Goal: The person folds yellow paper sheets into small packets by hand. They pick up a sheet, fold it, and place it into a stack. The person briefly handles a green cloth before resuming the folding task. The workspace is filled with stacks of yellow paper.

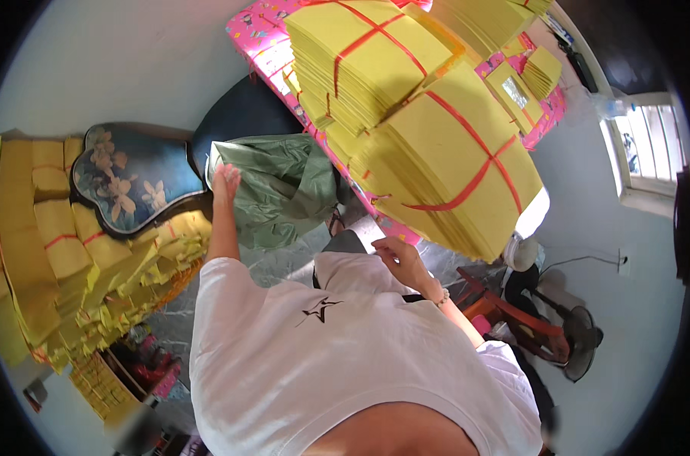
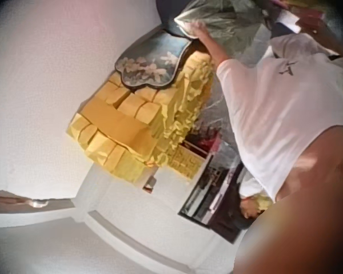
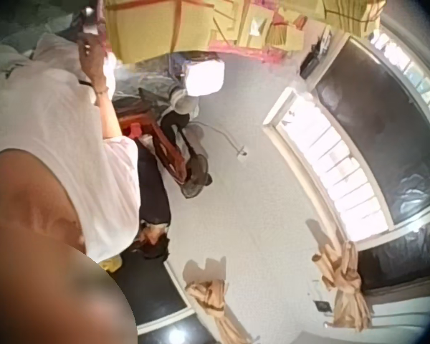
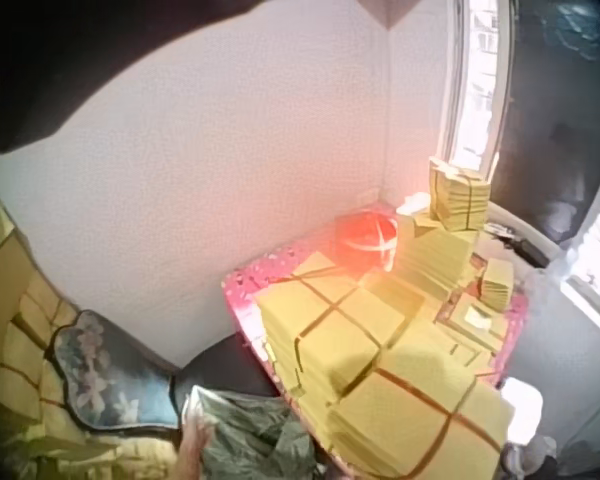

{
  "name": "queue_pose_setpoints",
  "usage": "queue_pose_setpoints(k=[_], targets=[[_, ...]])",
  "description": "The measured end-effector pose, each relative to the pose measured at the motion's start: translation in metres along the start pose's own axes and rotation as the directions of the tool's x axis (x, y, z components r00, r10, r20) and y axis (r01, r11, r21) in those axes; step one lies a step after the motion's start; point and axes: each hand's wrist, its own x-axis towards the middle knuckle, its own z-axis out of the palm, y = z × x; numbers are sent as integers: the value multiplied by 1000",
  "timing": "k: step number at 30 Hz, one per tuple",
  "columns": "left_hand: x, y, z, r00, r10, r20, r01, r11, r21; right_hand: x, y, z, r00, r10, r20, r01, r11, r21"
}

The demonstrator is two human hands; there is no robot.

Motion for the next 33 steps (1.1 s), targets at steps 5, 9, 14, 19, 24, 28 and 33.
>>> queue_pose_setpoints(k=[5, 9, 14, 19, 24, 28, 33], targets=[[-85, -137, -79, 991, -129, -44, 113, 957, -265, -16, 49, -47, 980, -188, 59, 191, 979, -68], [-175, -218, -69, 890, -174, -422, 155, 985, -79, -14, 50, -71, 956, -182, 228, 212, 971, -112], [-204, -218, -72, 863, -43, -503, 101, 991, 87, -10, 27, -52, 901, -136, 413, 162, 986, -27], [-165, -184, -94, 905, 117, -410, 45, 930, 364, -4, 21, -3, 885, -174, 431, 200, 980, -17], [-136, -168, -95, 998, 52, 32, -59, 954, 294, 1, -1, 19, 939, -19, 344, 68, 989, -130], [-146, -205, -74, 998, -57, -17, 59, 977, 206, 5, -5, 1, 981, -62, 184, 94, 981, -168], [-199, -250, -22, 955, -293, 58, 277, 941, 192, -7, 0, -42, 996, -81, 45, 86, 989, -118]])
